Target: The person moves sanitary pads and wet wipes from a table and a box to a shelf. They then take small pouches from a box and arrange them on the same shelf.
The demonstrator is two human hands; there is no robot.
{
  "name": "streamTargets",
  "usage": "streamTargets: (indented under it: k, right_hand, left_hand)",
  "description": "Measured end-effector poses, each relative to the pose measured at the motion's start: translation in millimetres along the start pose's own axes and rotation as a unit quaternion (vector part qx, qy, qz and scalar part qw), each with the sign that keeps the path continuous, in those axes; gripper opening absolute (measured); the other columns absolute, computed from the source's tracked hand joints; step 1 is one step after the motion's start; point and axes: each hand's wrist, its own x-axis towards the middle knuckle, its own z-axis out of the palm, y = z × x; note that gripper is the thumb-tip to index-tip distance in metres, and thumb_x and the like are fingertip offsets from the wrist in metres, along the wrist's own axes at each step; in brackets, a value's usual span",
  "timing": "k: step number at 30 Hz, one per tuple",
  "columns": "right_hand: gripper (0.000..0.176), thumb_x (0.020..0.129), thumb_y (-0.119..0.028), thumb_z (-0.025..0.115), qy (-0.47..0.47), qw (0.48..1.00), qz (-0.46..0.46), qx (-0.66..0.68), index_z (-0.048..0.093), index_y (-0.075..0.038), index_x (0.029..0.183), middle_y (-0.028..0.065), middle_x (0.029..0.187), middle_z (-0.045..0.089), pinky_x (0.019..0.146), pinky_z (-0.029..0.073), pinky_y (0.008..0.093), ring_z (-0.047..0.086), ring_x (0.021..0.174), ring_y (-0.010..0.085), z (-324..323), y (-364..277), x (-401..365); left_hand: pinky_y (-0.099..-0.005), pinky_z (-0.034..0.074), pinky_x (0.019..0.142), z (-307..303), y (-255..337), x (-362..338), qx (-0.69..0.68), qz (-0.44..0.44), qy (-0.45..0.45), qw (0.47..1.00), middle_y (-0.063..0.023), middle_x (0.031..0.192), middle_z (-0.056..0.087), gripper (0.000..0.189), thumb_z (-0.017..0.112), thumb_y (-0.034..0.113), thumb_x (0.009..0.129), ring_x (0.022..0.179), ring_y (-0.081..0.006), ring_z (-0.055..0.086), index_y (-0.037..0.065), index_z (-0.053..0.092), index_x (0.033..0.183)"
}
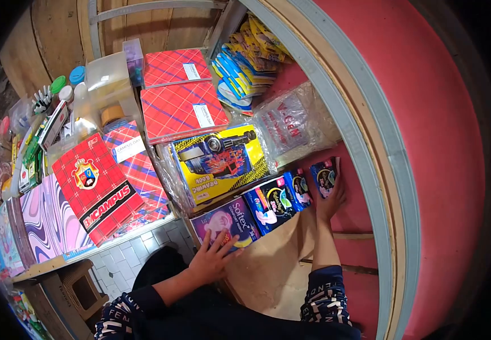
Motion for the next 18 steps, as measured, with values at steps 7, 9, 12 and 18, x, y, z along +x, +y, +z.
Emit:
streamTargets:
  k: [7,9,12,18]
  right_hand:
    - [0.098,0.059,-0.019,0.086,-0.092,0.985,-0.024,0.143,0.038,-0.011,0.144,0.0151,0.131,0.053,0.101,0.038,0.0482,0.049,0.121,0.0356,40,11,-4]
    - [0.097,0.059,-0.014,0.086,-0.120,0.964,-0.014,0.237,0.040,-0.009,0.143,0.0153,0.129,0.055,0.101,0.040,0.0441,0.052,0.119,0.0351,49,25,1]
    - [0.095,0.059,-0.009,0.085,-0.202,0.934,0.031,0.292,0.040,-0.009,0.143,0.0157,0.128,0.056,0.102,0.042,0.0407,0.054,0.118,0.0346,70,47,7]
    - [0.093,0.068,-0.031,0.081,-0.275,0.959,-0.009,0.064,0.036,-0.010,0.146,0.0180,0.140,0.047,0.105,0.037,0.0497,0.045,0.129,0.0357,41,24,28]
  left_hand:
    - [-0.0694,0.018,0.109,0,-2,1,-0.024,-0.004,-0.014,1.000,-0.0082,0.154,0.030,0.091,0.076,0.053,0.066,0.142,-0.0395,0.026,0.028,0.038,0.145]
    - [-0.0693,0.018,0.109,1,-1,3,-0.028,-0.005,-0.010,1.000,-0.0080,0.154,0.029,0.091,0.076,0.053,0.066,0.142,-0.0392,0.026,0.028,0.038,0.145]
    - [-0.0690,0.018,0.109,-2,-1,4,-0.026,-0.007,-0.016,1.000,-0.0077,0.155,0.029,0.092,0.076,0.052,0.066,0.143,-0.0391,0.025,0.029,0.037,0.145]
    - [-0.0688,0.018,0.109,-1,0,4,-0.021,-0.009,-0.024,0.999,-0.0074,0.155,0.028,0.090,0.076,0.051,0.067,0.143,-0.0390,0.024,0.029,0.037,0.145]
